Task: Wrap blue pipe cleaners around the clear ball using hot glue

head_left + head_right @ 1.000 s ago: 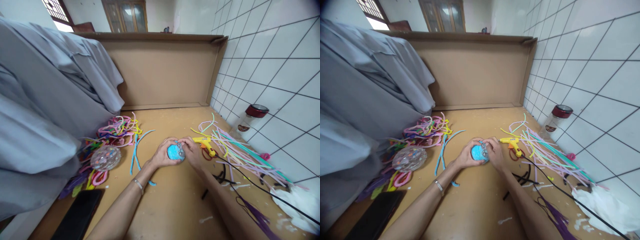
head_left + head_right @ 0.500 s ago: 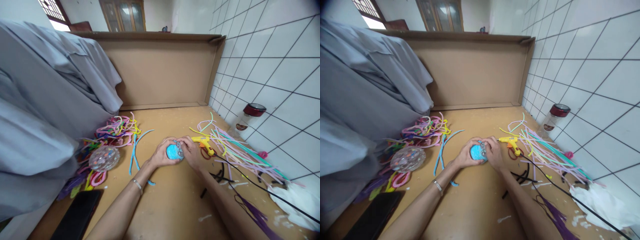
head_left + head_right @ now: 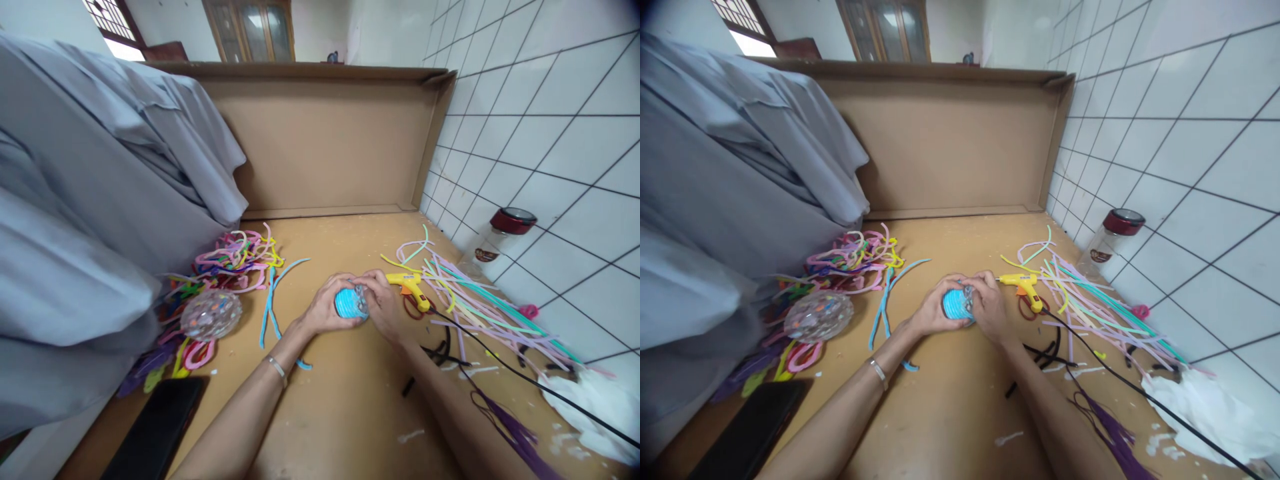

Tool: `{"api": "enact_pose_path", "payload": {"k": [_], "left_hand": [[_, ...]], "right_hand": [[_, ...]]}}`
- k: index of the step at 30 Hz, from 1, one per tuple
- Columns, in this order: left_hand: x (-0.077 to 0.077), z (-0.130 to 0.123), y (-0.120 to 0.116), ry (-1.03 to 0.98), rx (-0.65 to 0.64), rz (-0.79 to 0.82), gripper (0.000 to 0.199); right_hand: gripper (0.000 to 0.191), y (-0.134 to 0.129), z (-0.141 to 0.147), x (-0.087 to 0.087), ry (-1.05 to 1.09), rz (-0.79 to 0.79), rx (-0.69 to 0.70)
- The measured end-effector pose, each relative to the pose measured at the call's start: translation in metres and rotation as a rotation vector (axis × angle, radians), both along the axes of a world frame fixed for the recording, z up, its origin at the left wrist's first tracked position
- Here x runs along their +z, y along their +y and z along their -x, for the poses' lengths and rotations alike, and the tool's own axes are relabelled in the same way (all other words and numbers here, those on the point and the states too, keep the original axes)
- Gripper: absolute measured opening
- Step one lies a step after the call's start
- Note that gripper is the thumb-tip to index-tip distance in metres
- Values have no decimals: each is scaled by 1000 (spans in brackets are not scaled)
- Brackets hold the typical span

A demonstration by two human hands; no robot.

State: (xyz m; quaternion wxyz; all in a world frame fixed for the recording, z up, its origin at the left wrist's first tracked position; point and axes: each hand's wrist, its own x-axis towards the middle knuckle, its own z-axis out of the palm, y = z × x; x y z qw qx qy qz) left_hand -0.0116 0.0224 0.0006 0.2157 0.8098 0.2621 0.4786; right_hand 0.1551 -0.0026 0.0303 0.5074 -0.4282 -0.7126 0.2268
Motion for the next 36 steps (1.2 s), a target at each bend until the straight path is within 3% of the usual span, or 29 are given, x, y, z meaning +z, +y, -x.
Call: {"api": "enact_pose_path", "payload": {"k": [15,36], "left_hand": [[6,-1,-2,19,-9,39,60],[-1,0,3,4,-10,36,65]], "right_hand": [[29,0,3,-5,-8,-21,-9],[27,0,1,-2,-5,-1,-6]]}}
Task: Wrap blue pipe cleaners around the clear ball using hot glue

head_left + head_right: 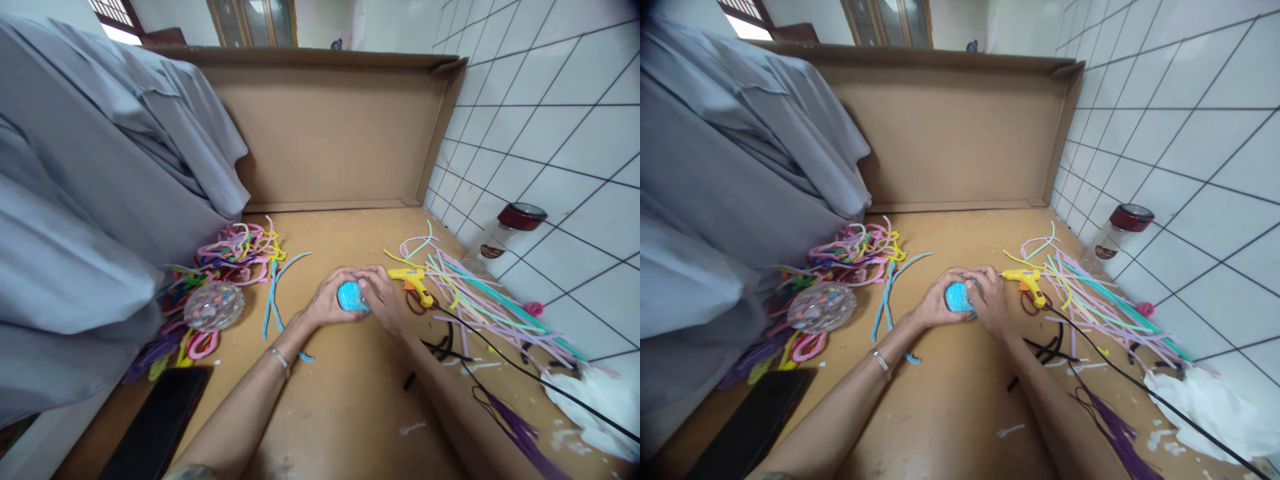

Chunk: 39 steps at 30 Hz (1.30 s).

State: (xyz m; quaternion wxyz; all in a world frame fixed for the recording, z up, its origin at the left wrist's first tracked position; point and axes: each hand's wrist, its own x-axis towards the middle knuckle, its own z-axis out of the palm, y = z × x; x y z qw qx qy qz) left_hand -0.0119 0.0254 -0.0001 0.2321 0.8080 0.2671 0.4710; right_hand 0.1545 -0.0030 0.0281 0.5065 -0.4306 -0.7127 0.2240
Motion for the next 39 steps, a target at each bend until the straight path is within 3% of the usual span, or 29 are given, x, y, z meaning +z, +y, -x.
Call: {"api": "enact_pose_path", "payload": {"k": [13,39], "left_hand": [[1,1,-1,-28,-4,77,65],[1,1,0,-46,3,81,64]], "right_hand": [[5,0,-7,8,17,-16,113],[8,2,-4,6,58,-21,128]]}}
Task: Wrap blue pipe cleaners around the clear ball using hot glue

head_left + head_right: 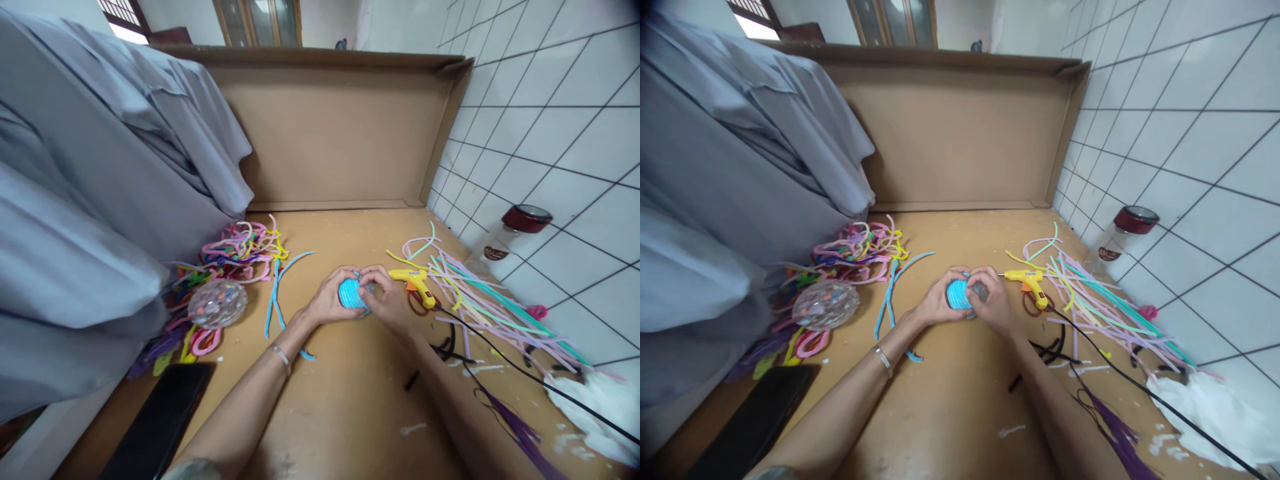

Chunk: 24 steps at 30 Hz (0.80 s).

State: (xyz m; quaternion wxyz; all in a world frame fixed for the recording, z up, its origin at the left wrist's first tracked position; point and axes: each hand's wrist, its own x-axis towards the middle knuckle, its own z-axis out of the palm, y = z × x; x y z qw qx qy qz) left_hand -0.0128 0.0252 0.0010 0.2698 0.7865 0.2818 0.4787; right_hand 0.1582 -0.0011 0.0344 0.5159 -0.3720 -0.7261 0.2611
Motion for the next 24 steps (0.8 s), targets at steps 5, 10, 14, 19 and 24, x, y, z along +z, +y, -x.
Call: {"api": "enact_pose_path", "payload": {"k": [5,10,14,19,24], "left_hand": [[2,0,-1,13,-22,-3,63],[5,0,-1,26,-27,-16,63],[3,0,-1,29,-17,-14,63],[0,1,0,17,-20,-26,62],[0,0,1,31,-8,-10,63]], "right_hand": [[19,-1,-3,-1,21,50,-46],[21,0,-1,-3,-13,76,-88],[22,2,-1,-3,-19,90,-52],[23,5,-3,-6,-25,101,-25],[22,8,-4,-12,-27,81,-26]]}}
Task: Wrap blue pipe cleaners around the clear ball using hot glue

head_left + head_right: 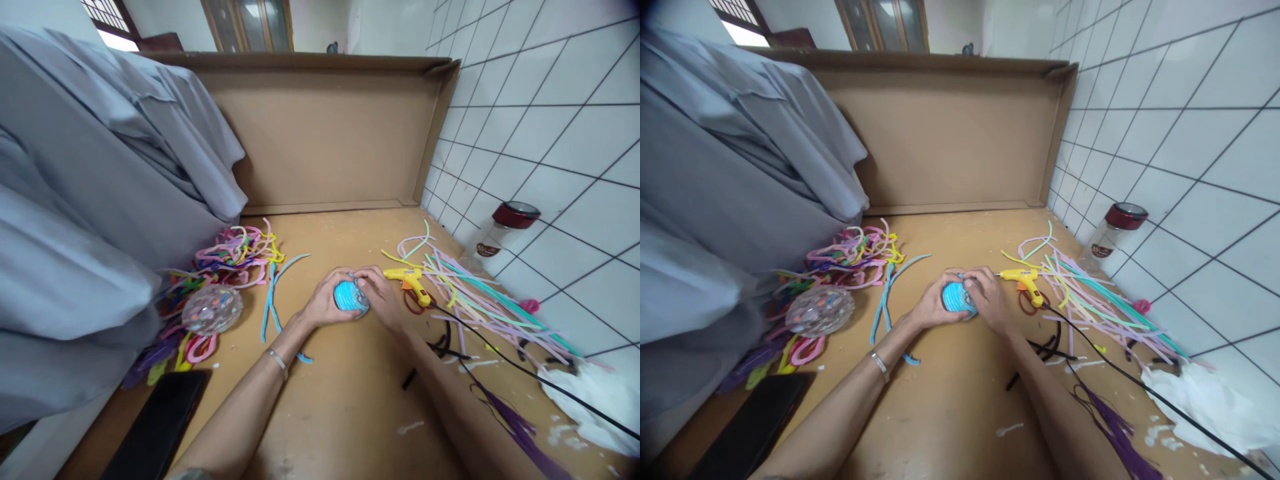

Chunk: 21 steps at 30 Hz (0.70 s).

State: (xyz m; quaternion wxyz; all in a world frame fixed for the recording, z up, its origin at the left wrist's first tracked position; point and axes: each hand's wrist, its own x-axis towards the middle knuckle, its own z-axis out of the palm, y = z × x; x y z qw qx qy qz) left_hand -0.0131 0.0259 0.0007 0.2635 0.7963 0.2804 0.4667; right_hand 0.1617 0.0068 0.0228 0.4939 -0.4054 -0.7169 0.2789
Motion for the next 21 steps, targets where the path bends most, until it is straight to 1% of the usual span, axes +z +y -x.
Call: {"api": "enact_pose_path", "payload": {"k": [9,14,17,21], "left_hand": [[2,1,-2,-10,18,8,65],[0,3,1,-29,-11,20,69],[1,3,1,-23,-21,31,70],[2,2,0,-10,-14,22,67]], "right_hand": [[25,-7,7,-1,-7,-30,-14],[39,-4,3,-3,-53,-64,34],[40,-1,-1,-3,-65,-60,80],[38,0,-2,-1,-63,-43,81]]}}
